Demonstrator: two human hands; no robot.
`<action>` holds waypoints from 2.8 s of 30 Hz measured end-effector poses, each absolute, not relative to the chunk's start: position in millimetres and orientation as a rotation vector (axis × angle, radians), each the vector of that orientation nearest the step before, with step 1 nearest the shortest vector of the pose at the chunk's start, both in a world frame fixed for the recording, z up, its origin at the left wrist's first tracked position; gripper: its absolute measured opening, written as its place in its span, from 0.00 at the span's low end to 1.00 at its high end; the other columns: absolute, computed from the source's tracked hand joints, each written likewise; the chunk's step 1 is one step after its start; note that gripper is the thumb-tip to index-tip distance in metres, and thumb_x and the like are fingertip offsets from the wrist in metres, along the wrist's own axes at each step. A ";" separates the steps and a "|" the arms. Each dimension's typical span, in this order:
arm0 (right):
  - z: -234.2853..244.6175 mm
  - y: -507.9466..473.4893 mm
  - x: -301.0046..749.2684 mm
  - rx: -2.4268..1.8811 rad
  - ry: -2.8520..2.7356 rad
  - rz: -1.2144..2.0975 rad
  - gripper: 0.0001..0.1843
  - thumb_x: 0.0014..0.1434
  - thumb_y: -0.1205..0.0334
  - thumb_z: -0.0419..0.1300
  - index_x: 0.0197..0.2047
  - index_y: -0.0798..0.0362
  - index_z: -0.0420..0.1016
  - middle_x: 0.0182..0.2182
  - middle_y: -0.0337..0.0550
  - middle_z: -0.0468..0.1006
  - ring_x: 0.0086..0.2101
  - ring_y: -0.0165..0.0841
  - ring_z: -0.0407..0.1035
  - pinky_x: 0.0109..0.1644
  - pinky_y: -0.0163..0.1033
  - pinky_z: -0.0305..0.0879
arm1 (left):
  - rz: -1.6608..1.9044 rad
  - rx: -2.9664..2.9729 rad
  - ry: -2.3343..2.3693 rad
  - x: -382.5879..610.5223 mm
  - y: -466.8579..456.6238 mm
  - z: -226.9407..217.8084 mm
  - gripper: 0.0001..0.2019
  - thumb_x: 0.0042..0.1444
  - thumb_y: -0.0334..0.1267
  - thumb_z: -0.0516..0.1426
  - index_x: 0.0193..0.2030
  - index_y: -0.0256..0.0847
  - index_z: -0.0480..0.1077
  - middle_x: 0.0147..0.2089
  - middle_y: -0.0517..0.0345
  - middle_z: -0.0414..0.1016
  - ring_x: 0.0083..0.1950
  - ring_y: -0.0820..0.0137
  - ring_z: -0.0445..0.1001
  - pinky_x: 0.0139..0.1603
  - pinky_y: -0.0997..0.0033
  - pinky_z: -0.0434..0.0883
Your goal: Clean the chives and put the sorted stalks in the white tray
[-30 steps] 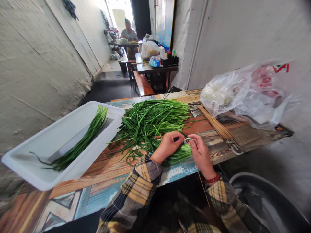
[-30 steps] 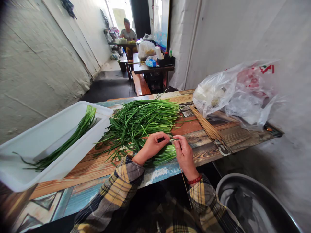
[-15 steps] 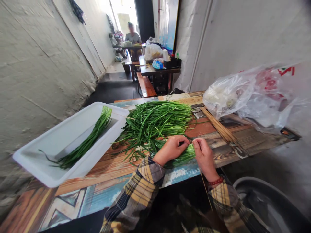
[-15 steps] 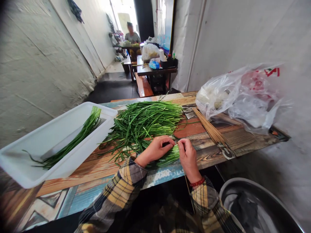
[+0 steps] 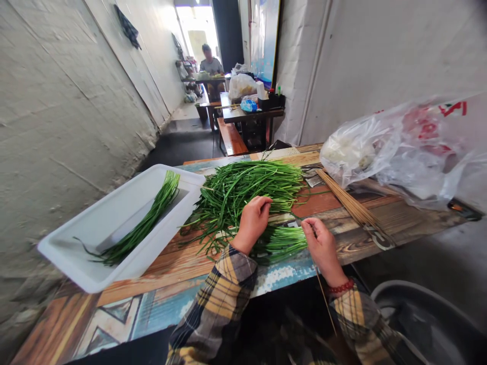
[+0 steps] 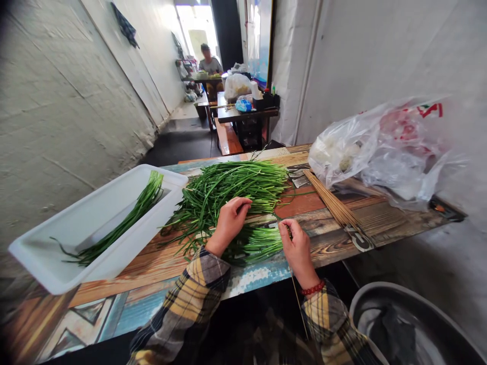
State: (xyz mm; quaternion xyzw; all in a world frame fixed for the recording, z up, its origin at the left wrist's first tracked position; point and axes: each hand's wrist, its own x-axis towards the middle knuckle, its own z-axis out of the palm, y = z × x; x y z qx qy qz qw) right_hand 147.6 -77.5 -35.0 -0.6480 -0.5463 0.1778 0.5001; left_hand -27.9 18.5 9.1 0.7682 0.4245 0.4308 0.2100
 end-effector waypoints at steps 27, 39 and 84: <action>-32.6 -79.1 146.4 -1.579 -1.355 0.387 0.18 0.63 0.47 0.49 0.37 0.52 0.71 0.31 0.42 0.77 0.32 0.35 0.71 0.37 0.38 0.63 | 0.854 2.393 1.310 -64.9 4.0 32.8 0.08 0.58 0.33 0.52 0.33 0.40 0.72 0.32 0.57 0.74 0.33 0.71 0.70 0.35 0.72 0.63; -33.1 -79.1 146.4 -1.569 -1.366 0.384 0.18 0.63 0.47 0.49 0.37 0.52 0.71 0.30 0.42 0.77 0.31 0.35 0.71 0.37 0.38 0.62 | 0.905 2.484 2.047 -68.2 -0.5 25.9 0.13 0.60 0.43 0.52 0.32 0.42 0.74 0.36 0.51 0.71 0.42 0.61 0.66 0.40 0.63 0.58; -35.7 -79.7 145.7 -1.514 -1.367 0.422 0.18 0.63 0.47 0.49 0.38 0.52 0.71 0.32 0.44 0.78 0.33 0.37 0.72 0.37 0.38 0.62 | 1.216 1.599 1.291 -100.0 21.4 75.3 0.09 0.49 0.35 0.55 0.38 0.39 0.69 0.25 0.65 0.66 0.28 0.76 0.65 0.33 0.75 0.61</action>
